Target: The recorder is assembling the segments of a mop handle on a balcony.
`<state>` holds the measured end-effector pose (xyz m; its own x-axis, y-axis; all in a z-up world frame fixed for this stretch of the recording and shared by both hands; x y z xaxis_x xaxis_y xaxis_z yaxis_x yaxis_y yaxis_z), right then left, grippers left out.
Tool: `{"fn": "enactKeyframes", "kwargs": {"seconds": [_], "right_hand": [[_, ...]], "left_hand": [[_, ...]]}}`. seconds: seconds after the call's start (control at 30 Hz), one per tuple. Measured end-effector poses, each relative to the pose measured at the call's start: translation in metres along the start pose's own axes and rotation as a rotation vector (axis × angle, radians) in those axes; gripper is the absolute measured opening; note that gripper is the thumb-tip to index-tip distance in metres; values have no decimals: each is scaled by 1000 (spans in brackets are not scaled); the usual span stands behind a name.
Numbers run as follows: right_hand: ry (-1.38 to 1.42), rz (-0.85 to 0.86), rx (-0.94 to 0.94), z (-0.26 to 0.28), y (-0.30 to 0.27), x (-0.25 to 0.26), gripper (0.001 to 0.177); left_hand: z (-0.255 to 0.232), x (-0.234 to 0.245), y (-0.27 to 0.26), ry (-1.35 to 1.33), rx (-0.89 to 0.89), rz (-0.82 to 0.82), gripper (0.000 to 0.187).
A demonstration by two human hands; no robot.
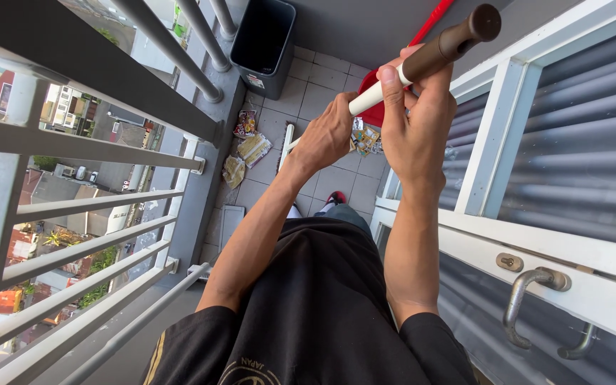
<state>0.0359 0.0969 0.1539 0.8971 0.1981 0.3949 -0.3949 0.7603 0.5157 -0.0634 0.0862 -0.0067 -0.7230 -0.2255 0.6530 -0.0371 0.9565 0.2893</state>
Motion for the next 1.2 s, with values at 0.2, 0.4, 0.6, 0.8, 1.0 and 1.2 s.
{"fn": "enactKeyframes", "kwargs": {"seconds": [0.2,0.4,0.6,0.8,1.0,1.2], "right_hand": [[10,23,7,-9,14,9,29],[-16,38,-2,-18,23,22,27],[-51,37,1,-25,30,40,26],[-13,44,-39,-31,31,60,27],[-112,71,38,-37,31,76,25],[-123,90,73,-40,34,88,24]], "left_hand": [[3,-14,15,4,40,31,55],[0,-28,26,11,1,-7,54],[-8,-45,38,-35,50,37,49],[-22,-54,47,-34,63,20,45],[-35,-67,57,-32,74,43,46],[-47,-74,62,-21,51,-19,46]]}}
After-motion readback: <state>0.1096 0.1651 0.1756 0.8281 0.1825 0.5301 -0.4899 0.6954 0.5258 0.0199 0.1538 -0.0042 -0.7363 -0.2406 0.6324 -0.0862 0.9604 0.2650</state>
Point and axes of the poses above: each hand's wrist, its own y-axis towards the middle knuckle, its own x-axis out of the back of the hand, z = x × y, the point moved 8 cm from there along y, towards the middle knuckle, and after that the axes turned 3 degrees about x, right-handed, at the moved point
